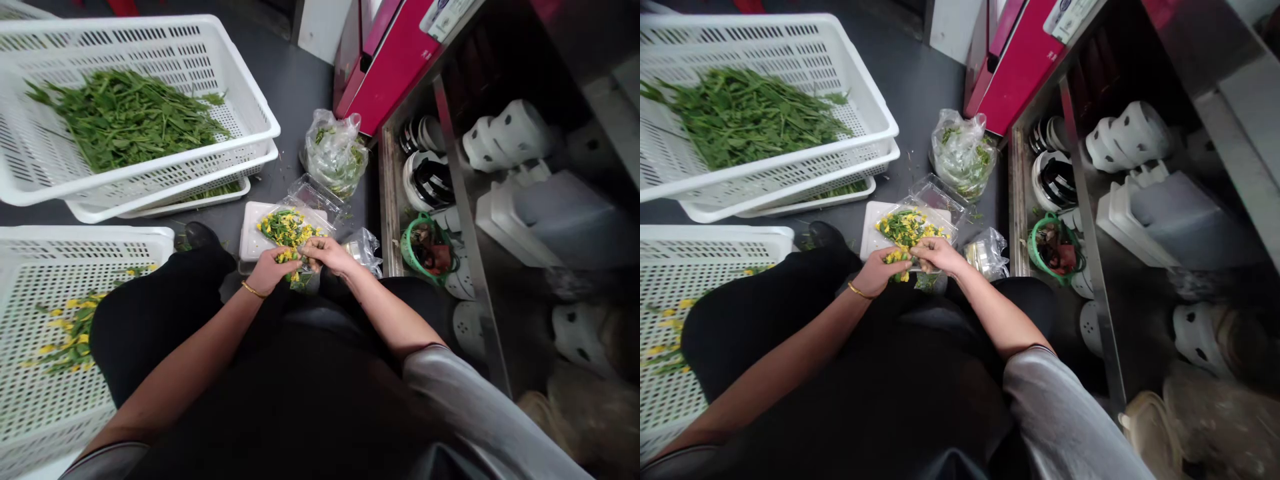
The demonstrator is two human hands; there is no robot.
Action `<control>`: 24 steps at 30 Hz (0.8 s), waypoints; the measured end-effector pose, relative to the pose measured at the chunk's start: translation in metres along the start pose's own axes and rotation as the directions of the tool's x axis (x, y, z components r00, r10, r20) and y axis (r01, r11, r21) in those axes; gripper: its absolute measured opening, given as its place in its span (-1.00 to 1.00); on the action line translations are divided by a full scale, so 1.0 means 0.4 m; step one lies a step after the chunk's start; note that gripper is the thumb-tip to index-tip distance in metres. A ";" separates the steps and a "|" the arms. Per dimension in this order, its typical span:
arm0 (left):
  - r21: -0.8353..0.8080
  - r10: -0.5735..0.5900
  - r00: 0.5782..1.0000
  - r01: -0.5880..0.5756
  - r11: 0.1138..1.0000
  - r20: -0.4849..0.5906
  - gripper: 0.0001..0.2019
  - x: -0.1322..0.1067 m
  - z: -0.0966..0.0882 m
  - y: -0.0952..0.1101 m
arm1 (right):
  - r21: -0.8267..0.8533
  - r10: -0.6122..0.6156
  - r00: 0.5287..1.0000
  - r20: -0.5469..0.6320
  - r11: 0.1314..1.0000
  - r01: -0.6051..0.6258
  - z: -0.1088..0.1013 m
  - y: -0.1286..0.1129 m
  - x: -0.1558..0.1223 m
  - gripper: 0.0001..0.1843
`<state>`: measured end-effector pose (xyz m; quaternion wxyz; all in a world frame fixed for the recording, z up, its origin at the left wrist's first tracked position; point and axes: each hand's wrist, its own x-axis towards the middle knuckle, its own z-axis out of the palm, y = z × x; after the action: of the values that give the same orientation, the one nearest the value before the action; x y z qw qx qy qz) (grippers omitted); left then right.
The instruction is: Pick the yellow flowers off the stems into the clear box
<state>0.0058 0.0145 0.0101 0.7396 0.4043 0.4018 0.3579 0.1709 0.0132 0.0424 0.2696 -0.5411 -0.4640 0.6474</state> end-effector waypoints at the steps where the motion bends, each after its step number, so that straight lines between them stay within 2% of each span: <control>1: 0.003 0.020 1.000 -0.020 1.000 0.014 -0.82 -0.001 -0.002 0.000 | 0.075 0.027 1.000 0.012 0.997 -0.028 0.010 0.013 0.000 -0.59; 4: -0.087 0.005 1.000 -0.004 0.996 0.015 -0.81 -0.006 -0.005 0.002 | 0.200 0.047 0.999 0.005 0.979 -0.047 0.029 0.054 -0.018 -0.54; 6: -0.269 -0.037 0.999 0.032 0.963 -0.013 -0.80 -0.007 -0.009 0.008 | 0.151 0.043 0.999 0.026 0.987 -0.047 0.019 0.068 -0.036 -0.51; 7: -0.375 -0.051 0.999 0.041 0.926 -0.016 -0.81 -0.008 -0.012 0.011 | 0.060 0.068 0.994 0.089 0.996 -0.073 0.007 0.068 -0.042 -0.50; 9: -0.551 -0.061 0.998 0.063 0.832 0.022 -0.84 -0.007 -0.020 0.018 | -0.255 0.159 0.960 0.229 0.962 -0.098 -0.024 0.053 -0.039 -0.52; 10: -0.604 -0.058 0.997 0.078 0.793 0.054 -0.85 -0.007 -0.025 0.021 | -0.432 0.188 0.951 0.247 0.899 -0.066 -0.038 0.041 -0.027 -0.55; 11: -0.632 -0.056 0.994 0.100 0.769 0.089 -0.84 -0.006 -0.029 0.022 | -0.584 0.172 0.961 0.219 0.812 -0.013 -0.049 0.028 -0.006 -0.59; 13: -0.621 -0.069 0.987 0.144 0.770 0.143 -0.75 -0.004 -0.034 0.021 | -0.788 -0.017 0.998 0.054 0.613 0.053 -0.056 0.006 0.059 -0.68; 15: -0.566 -0.096 0.983 0.168 0.807 0.154 -0.66 0.000 -0.034 0.015 | -0.888 -0.213 0.972 -0.101 0.459 0.008 -0.047 -0.002 0.144 -0.72; 17: -0.525 -0.130 0.984 0.175 0.833 0.122 -0.67 0.006 -0.031 0.009 | -0.934 -0.229 0.962 -0.145 0.353 -0.057 -0.033 0.002 0.226 -0.71; 20: -0.534 -0.178 0.984 0.150 0.832 -0.001 -0.77 0.018 -0.029 0.003 | -0.961 -0.151 0.981 -0.122 0.267 -0.079 -0.026 0.017 0.295 -0.73; 22: -0.532 -0.203 0.974 0.122 0.838 -0.097 -0.76 0.025 -0.029 0.002 | -0.965 -0.155 0.983 -0.100 0.256 -0.058 -0.032 0.023 0.284 -0.73; 24: -0.504 -0.223 0.959 0.107 0.857 -0.177 -0.71 0.031 -0.030 0.002 | -0.962 -0.186 0.979 -0.081 0.272 -0.028 -0.036 0.024 0.232 -0.74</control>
<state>0.0005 0.0292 0.0026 0.7944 0.1241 0.4139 0.4268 0.1610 0.0924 -0.0077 -0.0381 -0.6254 -0.7600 0.1725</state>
